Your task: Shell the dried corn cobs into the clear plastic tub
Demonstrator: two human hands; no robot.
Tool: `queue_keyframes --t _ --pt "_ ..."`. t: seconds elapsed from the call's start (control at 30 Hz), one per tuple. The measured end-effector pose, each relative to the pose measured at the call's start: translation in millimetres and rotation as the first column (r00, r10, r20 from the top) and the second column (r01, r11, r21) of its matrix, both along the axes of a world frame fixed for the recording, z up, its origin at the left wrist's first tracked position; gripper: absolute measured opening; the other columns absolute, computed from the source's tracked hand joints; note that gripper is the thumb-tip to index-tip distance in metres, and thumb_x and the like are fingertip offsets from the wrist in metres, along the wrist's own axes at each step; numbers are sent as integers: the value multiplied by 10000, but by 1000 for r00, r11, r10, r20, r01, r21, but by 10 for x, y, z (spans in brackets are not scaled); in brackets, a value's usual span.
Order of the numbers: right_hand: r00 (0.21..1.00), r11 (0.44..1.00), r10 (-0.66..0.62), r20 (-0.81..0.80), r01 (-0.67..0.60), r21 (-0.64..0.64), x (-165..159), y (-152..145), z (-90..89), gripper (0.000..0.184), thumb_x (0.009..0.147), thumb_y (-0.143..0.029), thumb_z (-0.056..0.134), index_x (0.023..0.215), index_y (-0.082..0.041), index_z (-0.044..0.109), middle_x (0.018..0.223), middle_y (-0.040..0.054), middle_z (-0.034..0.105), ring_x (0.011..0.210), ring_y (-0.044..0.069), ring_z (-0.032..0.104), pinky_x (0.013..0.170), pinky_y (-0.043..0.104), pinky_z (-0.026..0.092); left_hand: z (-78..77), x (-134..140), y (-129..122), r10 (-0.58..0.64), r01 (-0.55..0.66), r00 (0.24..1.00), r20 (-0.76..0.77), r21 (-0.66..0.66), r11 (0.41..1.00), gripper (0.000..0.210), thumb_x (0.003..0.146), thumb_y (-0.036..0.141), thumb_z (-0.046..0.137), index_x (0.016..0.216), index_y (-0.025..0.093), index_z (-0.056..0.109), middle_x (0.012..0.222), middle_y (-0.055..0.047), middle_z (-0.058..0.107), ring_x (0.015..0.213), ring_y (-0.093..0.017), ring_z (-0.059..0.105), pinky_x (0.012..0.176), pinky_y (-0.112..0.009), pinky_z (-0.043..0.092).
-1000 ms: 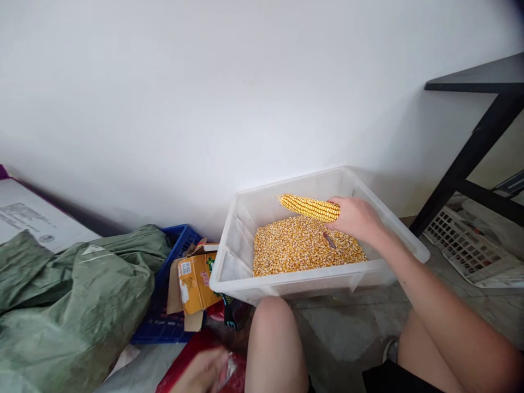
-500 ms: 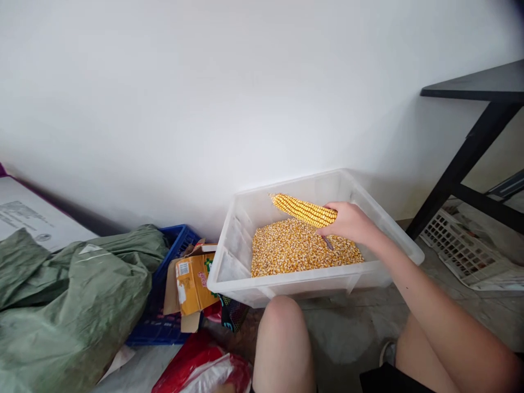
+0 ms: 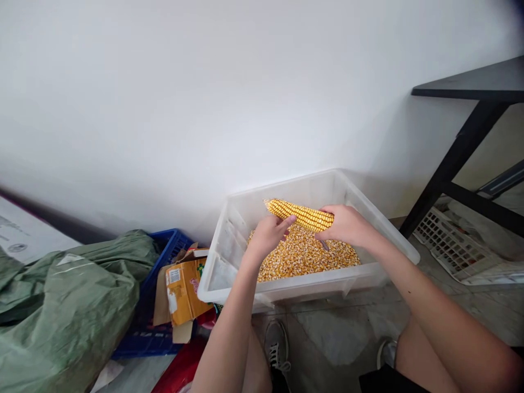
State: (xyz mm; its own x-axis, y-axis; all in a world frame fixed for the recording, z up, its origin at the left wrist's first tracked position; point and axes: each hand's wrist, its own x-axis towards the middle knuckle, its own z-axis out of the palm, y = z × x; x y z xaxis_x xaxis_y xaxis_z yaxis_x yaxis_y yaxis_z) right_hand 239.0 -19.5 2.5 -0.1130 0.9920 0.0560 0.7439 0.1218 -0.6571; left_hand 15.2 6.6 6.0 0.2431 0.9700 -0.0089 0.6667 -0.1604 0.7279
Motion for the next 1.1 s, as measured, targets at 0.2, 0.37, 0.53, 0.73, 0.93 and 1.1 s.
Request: queue_keyframes --t 0.2,0.37,0.53,0.73,0.93,1.1 --pt "993 999 -2 -115 -2 -34 -32 31 -48 303 614 -349 748 882 -217 696 729 -28 678 648 156 599 539 242 400 -64 102 23 112 -10 885 452 -222 975 497 865 599 586 735 121 638 742 -126 728 575 -134 641 554 -245 497" --pt "961 994 38 -273 -64 -89 -11 64 -83 360 592 -375 789 889 -195 693 779 -11 680 675 169 600 560 252 417 -14 87 29 110 -77 744 659 -79 994 452 823 556 651 698 122 646 682 -81 696 572 -115 614 596 -240 507" --pt "919 987 49 -391 -105 -123 29 65 -117 400 556 -374 827 882 -178 702 787 24 686 695 200 613 554 268 425 31 -109 42 264 -376 538 801 -52 925 410 796 525 680 775 116 677 775 -96 723 602 -109 619 586 -223 495" --pt "914 982 73 -399 -135 -129 38 74 -168 381 589 -373 815 895 -180 693 804 15 678 724 195 613 568 265 423 -7 -112 -21 355 -457 725 590 27 889 475 844 539 616 965 99 750 925 -140 749 608 -134 619 524 -238 490" --pt "955 995 60 -290 -81 -61 -130 -61 -93 291 633 -364 755 853 -187 684 736 -10 654 645 164 583 521 254 373 -7 -32 -19 398 -525 779 485 157 836 445 887 512 550 917 127 770 829 -95 740 633 -156 619 535 -243 471" --pt "994 993 -8 -106 20 119 -266 -191 -13 207 655 -308 699 846 -231 700 676 -30 648 592 146 562 502 255 330 76 -194 7 444 -556 815 372 290 779 416 908 471 508 755 142 712 689 -57 682 559 -135 562 556 -245 425"
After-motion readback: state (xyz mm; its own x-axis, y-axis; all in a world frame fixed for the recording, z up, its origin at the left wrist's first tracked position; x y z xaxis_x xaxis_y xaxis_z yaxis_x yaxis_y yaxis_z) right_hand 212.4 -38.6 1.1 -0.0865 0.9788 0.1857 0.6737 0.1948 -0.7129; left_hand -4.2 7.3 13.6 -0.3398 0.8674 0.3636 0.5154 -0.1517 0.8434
